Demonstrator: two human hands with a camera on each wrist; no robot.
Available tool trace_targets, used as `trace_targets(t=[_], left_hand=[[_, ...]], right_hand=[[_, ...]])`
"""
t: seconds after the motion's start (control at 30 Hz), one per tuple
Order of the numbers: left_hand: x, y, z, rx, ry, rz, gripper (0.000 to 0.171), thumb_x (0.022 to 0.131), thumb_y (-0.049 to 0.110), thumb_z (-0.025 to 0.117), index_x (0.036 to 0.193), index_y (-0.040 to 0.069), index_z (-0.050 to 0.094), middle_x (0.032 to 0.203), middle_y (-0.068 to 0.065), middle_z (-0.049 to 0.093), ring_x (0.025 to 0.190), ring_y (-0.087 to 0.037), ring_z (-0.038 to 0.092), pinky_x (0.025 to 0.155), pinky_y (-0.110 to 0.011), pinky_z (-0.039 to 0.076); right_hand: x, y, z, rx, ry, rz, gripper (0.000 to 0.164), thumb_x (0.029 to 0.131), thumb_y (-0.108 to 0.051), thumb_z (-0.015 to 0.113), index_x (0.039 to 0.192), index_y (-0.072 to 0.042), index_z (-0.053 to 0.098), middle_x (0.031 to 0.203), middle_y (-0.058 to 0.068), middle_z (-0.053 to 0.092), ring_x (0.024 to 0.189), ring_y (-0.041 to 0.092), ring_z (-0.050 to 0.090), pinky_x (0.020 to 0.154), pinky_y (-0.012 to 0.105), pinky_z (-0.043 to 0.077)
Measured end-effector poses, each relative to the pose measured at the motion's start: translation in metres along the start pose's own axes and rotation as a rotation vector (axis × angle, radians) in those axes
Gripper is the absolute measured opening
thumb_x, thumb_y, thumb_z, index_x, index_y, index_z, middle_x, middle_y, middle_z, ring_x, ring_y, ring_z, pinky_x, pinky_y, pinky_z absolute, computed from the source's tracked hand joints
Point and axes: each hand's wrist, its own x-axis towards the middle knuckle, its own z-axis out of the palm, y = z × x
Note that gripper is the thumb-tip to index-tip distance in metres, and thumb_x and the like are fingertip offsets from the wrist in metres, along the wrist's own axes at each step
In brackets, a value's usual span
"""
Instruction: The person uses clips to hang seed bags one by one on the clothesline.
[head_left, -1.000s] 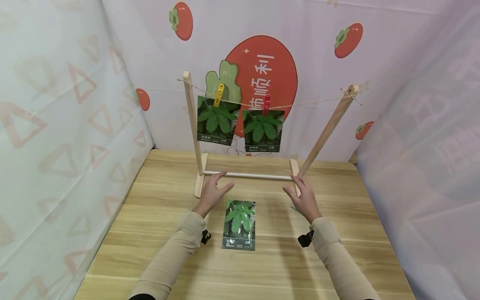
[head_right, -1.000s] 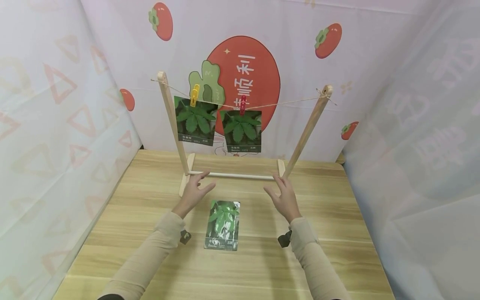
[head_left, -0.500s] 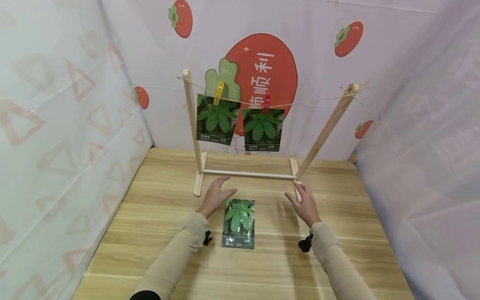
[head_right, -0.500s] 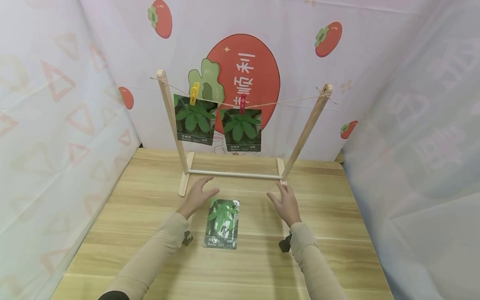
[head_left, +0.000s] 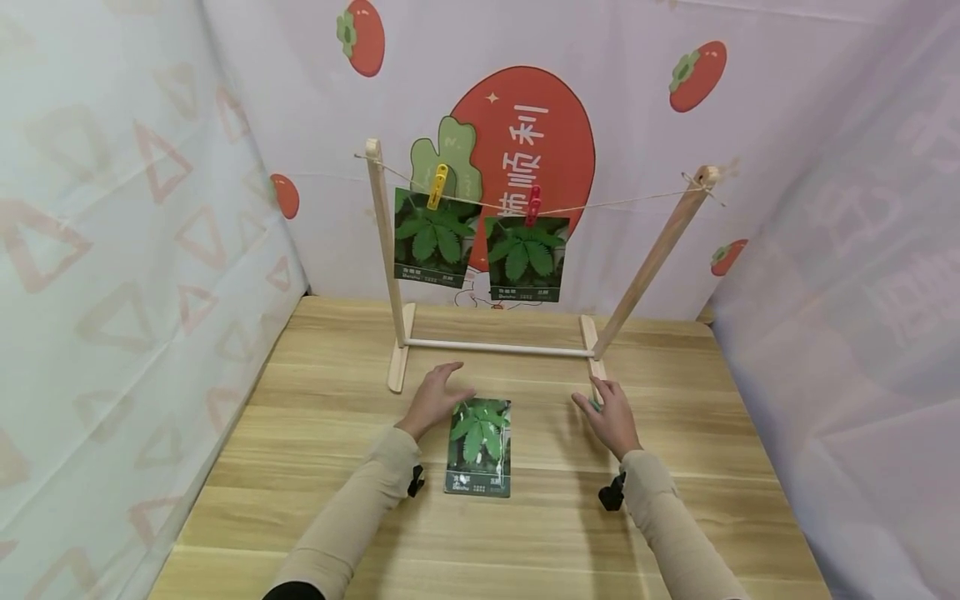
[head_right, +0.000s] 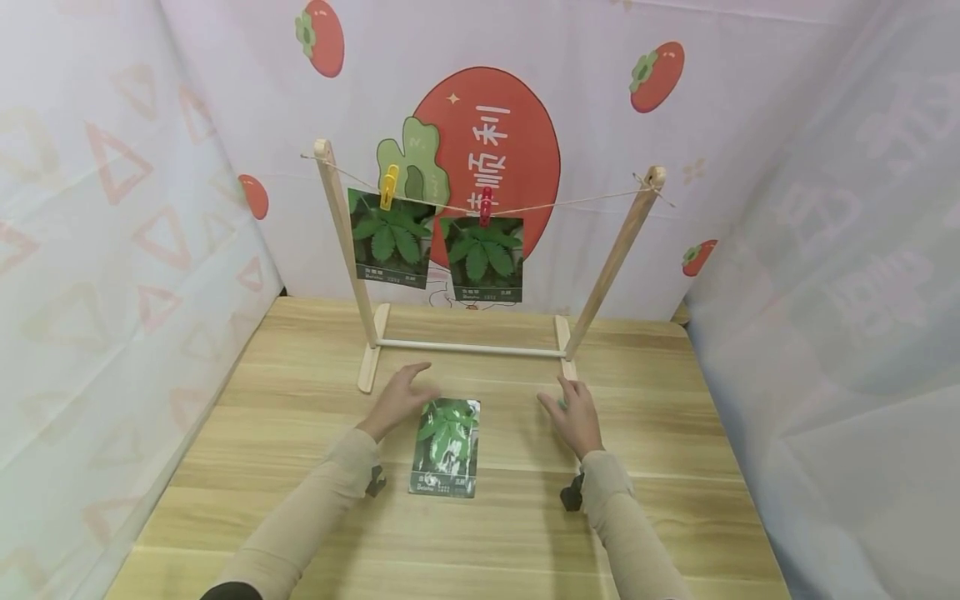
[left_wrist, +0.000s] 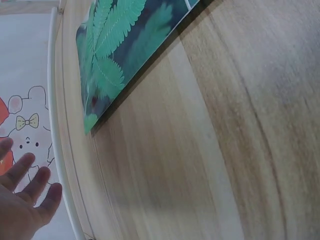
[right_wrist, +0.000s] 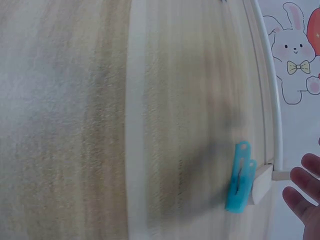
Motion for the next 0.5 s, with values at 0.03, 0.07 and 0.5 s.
trace_targets(t=[0.03,0.07,0.5], left_hand=[[0.0,0.001,0.002,0.014,-0.013,0.002,0.068,0.088,0.041,0.07,0.143,0.01,0.046,0.148,-0.018,0.045,0.136,-0.039,0.041,0.111,-0.055,0.035],[0.0,0.002,0.003,0.025,-0.026,0.001,0.069,0.088,0.041,0.07,0.144,0.01,0.045,0.148,-0.018,0.044,0.136,-0.04,0.04,0.111,-0.055,0.036],[-0.003,-0.003,0.018,0.107,-0.054,-0.007,0.069,0.087,0.041,0.072,0.142,0.008,0.048,0.143,-0.019,0.049,0.131,-0.039,0.046,0.109,-0.053,0.039]], right_hand=[[-0.001,0.001,0.0,0.0,0.002,0.005,0.066,0.094,-0.041,0.062,0.14,0.005,0.046,0.128,0.029,0.051,0.116,0.045,0.052,0.095,0.059,0.045],[-0.001,0.003,0.001,-0.006,0.001,0.01,0.066,0.094,-0.04,0.062,0.14,0.005,0.046,0.128,0.029,0.051,0.116,0.045,0.051,0.095,0.059,0.045],[-0.006,0.021,0.004,-0.086,-0.029,0.084,0.06,0.094,-0.039,0.064,0.136,0.002,0.052,0.124,0.028,0.053,0.112,0.042,0.054,0.093,0.056,0.046]])
